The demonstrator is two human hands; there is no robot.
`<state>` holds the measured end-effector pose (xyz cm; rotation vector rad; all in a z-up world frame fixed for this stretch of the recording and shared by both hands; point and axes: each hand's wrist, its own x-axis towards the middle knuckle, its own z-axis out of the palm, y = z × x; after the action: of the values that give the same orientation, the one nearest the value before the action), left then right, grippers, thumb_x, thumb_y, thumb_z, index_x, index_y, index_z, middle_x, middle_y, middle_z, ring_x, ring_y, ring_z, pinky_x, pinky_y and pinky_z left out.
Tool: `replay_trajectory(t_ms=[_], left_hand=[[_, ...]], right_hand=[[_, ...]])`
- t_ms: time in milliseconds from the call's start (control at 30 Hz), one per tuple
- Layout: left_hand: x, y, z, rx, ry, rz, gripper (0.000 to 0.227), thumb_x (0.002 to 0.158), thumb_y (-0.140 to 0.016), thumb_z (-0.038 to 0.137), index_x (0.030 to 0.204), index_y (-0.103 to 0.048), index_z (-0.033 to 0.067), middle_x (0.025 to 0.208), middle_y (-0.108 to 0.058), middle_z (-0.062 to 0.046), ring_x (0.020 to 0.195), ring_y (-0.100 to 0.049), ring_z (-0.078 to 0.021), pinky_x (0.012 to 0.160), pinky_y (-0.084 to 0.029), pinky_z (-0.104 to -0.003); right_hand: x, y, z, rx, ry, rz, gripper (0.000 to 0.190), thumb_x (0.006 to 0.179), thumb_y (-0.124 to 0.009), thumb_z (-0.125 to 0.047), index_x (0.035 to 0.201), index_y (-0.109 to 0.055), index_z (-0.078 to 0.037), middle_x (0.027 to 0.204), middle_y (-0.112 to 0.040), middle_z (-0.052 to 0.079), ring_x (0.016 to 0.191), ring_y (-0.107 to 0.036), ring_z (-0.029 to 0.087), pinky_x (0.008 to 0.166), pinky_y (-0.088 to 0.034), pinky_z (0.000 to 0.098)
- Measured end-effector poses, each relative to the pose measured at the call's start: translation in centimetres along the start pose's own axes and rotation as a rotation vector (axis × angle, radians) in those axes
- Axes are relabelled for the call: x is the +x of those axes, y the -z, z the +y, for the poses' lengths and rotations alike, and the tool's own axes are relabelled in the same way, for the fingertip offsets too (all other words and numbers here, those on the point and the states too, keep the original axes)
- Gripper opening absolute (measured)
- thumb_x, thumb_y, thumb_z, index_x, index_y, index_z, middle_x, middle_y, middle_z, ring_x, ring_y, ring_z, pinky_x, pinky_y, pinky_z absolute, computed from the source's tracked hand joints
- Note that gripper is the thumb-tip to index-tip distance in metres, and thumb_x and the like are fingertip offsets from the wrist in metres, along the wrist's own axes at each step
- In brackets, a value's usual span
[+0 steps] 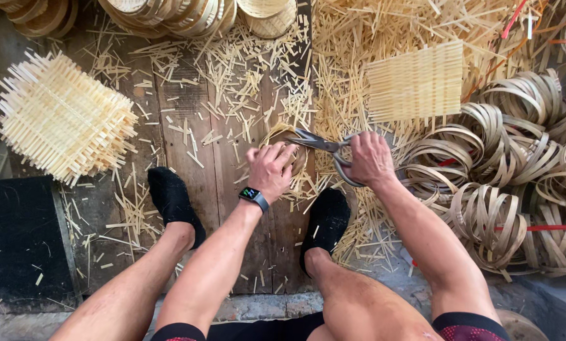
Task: The person assembles bamboo steamer baskets by hand and using shears, fitting woven bamboo circular bases into bamboo rings and trimming the excess woven material.
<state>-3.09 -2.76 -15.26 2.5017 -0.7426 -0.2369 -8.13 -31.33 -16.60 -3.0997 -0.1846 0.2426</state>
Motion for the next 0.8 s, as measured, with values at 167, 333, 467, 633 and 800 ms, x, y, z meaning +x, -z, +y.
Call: replay_trajectory(t_ms=[167, 333, 467, 633, 800], left_hand=[[0.2, 1.1, -0.3, 0.243, -0.142, 0.101, 0.051, 0.08, -0.078, 0.016, 0.128, -0.065, 0.0227, 0.136, -0.063, -0.005, 0.124, -0.059, -0.0219, 0.112, -0.031, -0.058], [-0.9, 0.1, 2.0, -0.168, 0.197, 0.337, 0.059, 0.079, -0.086, 0.026, 0.13, -0.06, 0.0096, 0.128, -0.06, -0.017, 0.121, -0.055, -0.0305, 0.104, -0.045, -0.049], [-0.4, -1.9, 1.5, -0.222, 0.388, 0.323, 0.059, 0.082, -0.083, 0.021, 0.131, -0.056, 0.0033, 0.13, -0.06, -0.018, 0.121, -0.059, -0.0309, 0.102, -0.053, -0.047], [-0.7, -2.7, 0.4, -0.154, 0.183, 0.316, 0.056, 0.081, -0.079, 0.009, 0.133, -0.058, 0.0038, 0.132, -0.063, -0.019, 0.122, -0.062, -0.0337, 0.104, -0.053, -0.044], [-1.2, -2.8, -0.4, -0.264, 0.248, 0.298, 0.053, 0.075, -0.086, 0.006, 0.122, -0.061, 0.0039, 0.123, -0.066, -0.017, 0.119, -0.062, -0.0327, 0.106, -0.051, -0.043]], right_hand=[[0.4, -2.0, -0.2, 0.048, -0.112, -0.219, 0.03, 0.1, -0.055, -0.027, 0.106, -0.064, 0.001, 0.093, -0.067, 0.02, 0.082, -0.067, 0.029, 0.069, -0.058, 0.044], [-0.7, -0.8, 1.3, 0.124, -0.181, -0.329, 0.044, 0.1, -0.055, -0.04, 0.111, -0.064, 0.002, 0.103, -0.066, 0.022, 0.091, -0.066, 0.031, 0.076, -0.058, 0.0468], [-0.4, 1.5, -0.2, 0.055, -0.099, -0.196, 0.067, 0.085, -0.067, -0.058, 0.108, -0.064, 0.005, 0.101, -0.064, 0.026, 0.096, -0.062, 0.034, 0.079, -0.055, 0.0471], [0.3, -1.2, -2.1, 0.085, -0.171, -0.254, 0.048, 0.097, -0.061, -0.044, 0.112, -0.064, 0.002, 0.108, -0.065, 0.022, 0.101, -0.063, 0.031, 0.085, -0.056, 0.0453], [-0.7, -1.1, 0.7, 0.089, -0.159, -0.362, 0.036, 0.099, -0.058, -0.033, 0.111, -0.064, 0.001, 0.104, -0.067, 0.021, 0.09, -0.067, 0.028, 0.079, -0.058, 0.0439]])
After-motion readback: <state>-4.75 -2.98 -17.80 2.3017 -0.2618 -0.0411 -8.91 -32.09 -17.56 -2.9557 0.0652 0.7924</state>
